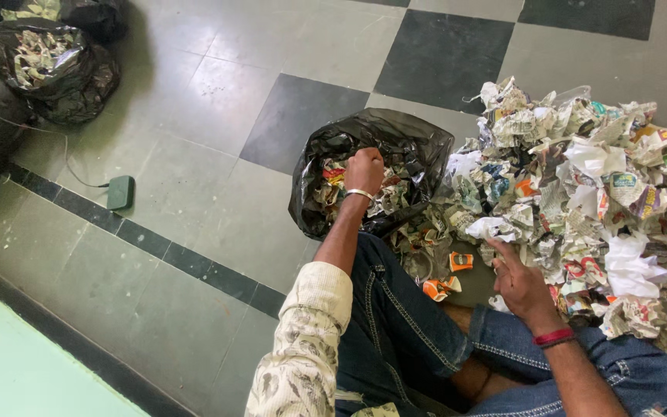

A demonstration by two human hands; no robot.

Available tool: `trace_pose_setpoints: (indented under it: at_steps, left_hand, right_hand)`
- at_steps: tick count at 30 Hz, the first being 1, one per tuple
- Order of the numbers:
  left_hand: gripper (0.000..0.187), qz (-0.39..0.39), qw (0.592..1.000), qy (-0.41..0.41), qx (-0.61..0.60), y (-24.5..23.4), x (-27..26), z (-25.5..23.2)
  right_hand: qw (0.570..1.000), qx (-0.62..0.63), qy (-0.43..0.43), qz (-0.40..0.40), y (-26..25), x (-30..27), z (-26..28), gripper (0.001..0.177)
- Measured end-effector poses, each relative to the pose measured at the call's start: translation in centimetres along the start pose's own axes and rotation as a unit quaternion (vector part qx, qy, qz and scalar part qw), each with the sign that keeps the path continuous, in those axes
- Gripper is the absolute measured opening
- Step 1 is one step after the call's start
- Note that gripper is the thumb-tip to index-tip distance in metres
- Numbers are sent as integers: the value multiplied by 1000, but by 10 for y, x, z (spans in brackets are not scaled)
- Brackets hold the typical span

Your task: The person sits cross-legged on a tiled floor and sorts through a large pile of crumpled paper waste. They pick up individual pieces, unfold or inspect them, and place them into a black plastic bag beside them. The process is repetitive, with the person handling one piece at a time.

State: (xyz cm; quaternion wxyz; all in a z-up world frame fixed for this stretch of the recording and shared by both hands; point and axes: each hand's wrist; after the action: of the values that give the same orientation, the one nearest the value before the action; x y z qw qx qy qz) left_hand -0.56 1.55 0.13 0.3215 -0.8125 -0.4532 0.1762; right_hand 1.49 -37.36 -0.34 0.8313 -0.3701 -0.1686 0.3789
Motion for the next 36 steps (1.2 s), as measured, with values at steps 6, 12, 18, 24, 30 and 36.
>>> trace_pose_setpoints:
  at_steps: [6, 12, 18, 24, 30, 36]
  left_hand:
    - [15, -11, 996, 3, 88, 5, 3, 4]
    - [39, 107, 978, -15, 181, 6, 4, 8]
    - [62, 117, 969, -2, 218, -3, -6, -10]
    - [53, 45, 971, 25, 234, -14, -39, -42]
    - [53, 172, 911, 341, 159, 12, -102, -65]
    - [95, 283, 798, 519, 118, 34, -133, -65]
  right_hand:
    - [999, -39, -22, -25, 4, -4, -4, 35]
    - [994, -47, -46, -83, 11, -6, -18, 31]
    - [988, -51, -87, -115, 19, -7, -40, 43]
    - [994, -38, 0, -98, 19, -11, -39, 55]
    - [983, 115, -50, -132, 7, -6, -30, 98]
    - [963, 256, -43, -77, 0, -4, -13, 110]
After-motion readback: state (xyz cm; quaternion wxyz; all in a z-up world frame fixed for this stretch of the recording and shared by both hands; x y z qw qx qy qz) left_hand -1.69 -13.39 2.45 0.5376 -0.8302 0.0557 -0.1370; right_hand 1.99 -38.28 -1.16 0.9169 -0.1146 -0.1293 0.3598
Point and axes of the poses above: each hand's wrist, its own x-axis towards the middle knuckle, its own y-axis out of the palm, z = x × y, and after that the axes turned 10 degrees about -y, right-handed
